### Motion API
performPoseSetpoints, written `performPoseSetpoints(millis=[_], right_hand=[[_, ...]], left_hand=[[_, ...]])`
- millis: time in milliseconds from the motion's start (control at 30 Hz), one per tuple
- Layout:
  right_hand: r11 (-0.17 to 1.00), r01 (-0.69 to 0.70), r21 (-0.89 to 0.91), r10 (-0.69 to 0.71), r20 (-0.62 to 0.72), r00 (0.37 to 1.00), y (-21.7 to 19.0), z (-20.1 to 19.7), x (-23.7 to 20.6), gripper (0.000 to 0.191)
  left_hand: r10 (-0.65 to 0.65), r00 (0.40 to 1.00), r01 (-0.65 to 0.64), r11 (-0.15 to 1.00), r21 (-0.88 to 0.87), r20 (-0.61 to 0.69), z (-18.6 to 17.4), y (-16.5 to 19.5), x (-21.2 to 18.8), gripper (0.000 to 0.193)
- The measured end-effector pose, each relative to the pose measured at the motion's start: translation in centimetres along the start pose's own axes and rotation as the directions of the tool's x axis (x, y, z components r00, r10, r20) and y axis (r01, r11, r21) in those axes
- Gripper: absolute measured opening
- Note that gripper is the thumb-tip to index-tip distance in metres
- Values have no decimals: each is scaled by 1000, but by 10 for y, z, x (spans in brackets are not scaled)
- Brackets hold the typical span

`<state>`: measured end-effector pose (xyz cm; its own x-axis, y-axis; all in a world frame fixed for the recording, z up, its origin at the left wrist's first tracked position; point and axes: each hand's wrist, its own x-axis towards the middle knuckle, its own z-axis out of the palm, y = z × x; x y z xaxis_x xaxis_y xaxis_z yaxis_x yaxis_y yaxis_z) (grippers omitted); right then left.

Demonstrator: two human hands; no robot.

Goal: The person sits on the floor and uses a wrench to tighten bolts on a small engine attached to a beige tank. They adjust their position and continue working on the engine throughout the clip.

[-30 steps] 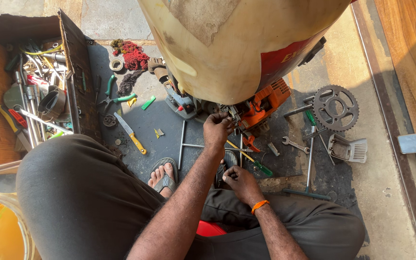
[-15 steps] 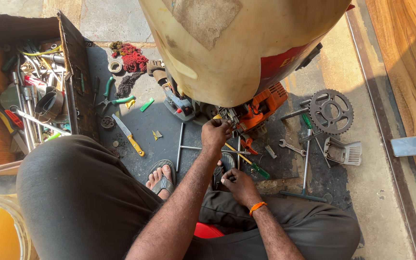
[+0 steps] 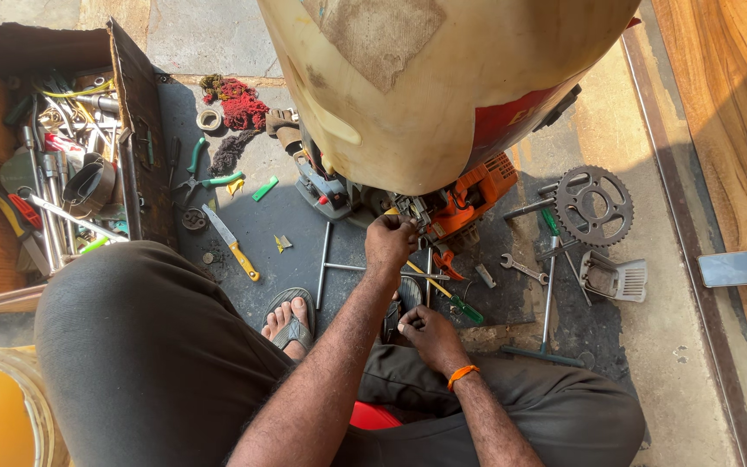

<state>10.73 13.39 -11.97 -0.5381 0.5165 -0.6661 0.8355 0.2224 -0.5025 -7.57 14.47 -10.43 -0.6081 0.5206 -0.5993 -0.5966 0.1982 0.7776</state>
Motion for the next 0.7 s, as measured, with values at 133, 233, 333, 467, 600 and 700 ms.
performPoseSetpoints(millis=[133, 233, 333, 467, 600, 700], right_hand=[[1000, 16, 12, -16, -3, 1000, -2, -1, -1, 22], [1000, 21, 4, -21, -5, 1000, -4, 0, -2, 23], [1000, 15, 5, -15, 0, 1000, -5, -1, -3, 23], [1000, 11, -3, -11, 1, 1000, -6, -2, -3, 24], [999, 35, -3, -35, -9, 999, -8, -3, -4, 26], [1000, 30, 1, -30, -7, 1000, -9, -3, -5, 26]], left_hand=[[-41, 997, 47, 995, 87, -69, -3, -1, -2, 22], [-137, 989, 141, 985, 100, -51, -5, -1, -2, 29], [-98, 995, 98, 993, 61, 3, -5, -2, 1, 29], [11, 1000, -11, 1000, 22, 27, -5, -3, 3, 24], [-88, 996, 89, 995, 54, -22, -5, 2, -6, 29], [-115, 993, 117, 987, 107, -23, -3, 7, -11, 30]])
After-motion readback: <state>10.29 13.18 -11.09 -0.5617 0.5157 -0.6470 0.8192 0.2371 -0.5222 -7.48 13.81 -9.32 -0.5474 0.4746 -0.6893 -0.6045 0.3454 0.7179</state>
